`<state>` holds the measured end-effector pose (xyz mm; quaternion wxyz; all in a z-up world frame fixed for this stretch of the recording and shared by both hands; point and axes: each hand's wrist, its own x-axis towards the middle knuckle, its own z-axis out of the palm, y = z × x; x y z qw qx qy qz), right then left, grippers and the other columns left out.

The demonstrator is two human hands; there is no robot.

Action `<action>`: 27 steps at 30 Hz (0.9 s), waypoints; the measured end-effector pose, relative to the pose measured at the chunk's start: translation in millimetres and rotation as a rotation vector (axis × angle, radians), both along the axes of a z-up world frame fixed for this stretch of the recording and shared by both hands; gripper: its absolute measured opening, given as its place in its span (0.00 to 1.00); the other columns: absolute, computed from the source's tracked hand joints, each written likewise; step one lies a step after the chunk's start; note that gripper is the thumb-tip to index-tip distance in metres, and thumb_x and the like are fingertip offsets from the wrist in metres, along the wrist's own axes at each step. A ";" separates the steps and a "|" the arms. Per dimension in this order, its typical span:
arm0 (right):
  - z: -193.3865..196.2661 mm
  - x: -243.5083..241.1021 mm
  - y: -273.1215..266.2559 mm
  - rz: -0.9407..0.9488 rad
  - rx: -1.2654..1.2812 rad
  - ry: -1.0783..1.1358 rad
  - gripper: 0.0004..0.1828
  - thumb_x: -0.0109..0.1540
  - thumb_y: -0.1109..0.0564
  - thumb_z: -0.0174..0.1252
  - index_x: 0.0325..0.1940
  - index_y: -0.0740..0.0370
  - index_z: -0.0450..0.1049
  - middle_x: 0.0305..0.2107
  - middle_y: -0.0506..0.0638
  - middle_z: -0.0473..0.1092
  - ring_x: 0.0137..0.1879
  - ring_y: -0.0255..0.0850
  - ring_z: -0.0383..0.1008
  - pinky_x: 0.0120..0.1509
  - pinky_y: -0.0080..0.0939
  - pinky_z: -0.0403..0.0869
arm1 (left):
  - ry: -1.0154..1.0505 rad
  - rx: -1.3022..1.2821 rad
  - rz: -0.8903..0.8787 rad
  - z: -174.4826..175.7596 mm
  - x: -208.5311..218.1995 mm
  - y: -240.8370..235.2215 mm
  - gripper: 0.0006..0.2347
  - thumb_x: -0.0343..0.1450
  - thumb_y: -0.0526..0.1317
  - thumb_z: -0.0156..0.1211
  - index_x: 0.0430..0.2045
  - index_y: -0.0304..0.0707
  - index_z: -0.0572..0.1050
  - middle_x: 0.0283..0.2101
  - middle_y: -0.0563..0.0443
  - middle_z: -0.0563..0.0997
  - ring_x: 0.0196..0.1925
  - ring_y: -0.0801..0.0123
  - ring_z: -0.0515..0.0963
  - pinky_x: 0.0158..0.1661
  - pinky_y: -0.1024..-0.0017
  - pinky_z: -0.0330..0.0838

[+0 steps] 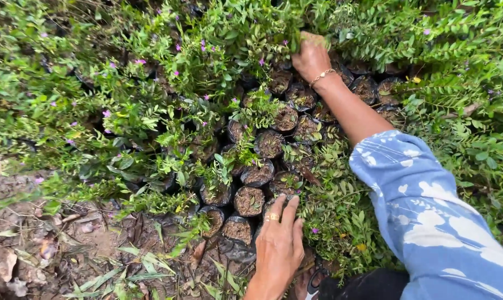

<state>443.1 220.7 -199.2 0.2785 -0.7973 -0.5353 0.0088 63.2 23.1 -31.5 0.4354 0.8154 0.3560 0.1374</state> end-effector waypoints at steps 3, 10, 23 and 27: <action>2.4 16.2 5.1 -0.052 -0.342 0.115 0.19 0.53 0.75 0.60 0.48 0.78 0.69 0.35 0.65 0.67 0.35 0.52 0.72 0.41 0.40 0.81 | -0.030 0.012 0.041 10.1 3.4 5.9 0.18 0.71 0.32 0.57 0.56 0.28 0.71 0.59 0.22 0.73 0.53 0.38 0.80 0.46 0.53 0.79; 45.5 -16.6 6.1 0.041 -0.154 0.082 0.19 0.47 0.80 0.58 0.40 0.72 0.71 0.35 0.64 0.73 0.38 0.57 0.78 0.49 0.44 0.84 | 0.040 -0.041 0.080 15.0 -10.2 8.5 0.17 0.70 0.33 0.56 0.54 0.32 0.73 0.59 0.27 0.75 0.53 0.40 0.80 0.47 0.55 0.77; 270.4 -100.7 -170.8 0.464 -0.481 0.150 0.09 0.64 0.55 0.56 0.41 0.63 0.77 0.31 0.52 0.75 0.24 0.43 0.69 0.29 0.44 0.69 | -0.129 0.044 0.048 44.2 -30.5 -29.9 0.22 0.71 0.33 0.58 0.62 0.36 0.67 0.62 0.26 0.72 0.50 0.45 0.82 0.50 0.54 0.77; 309.8 -160.0 -227.1 0.390 -1.086 -0.070 0.23 0.52 0.36 0.63 0.50 0.37 0.80 0.36 0.39 0.81 0.36 0.40 0.83 0.47 0.43 0.78 | -0.108 0.163 -0.052 30.3 -7.8 -33.6 0.19 0.70 0.34 0.60 0.58 0.42 0.71 0.62 0.25 0.72 0.43 0.48 0.82 0.37 0.59 0.83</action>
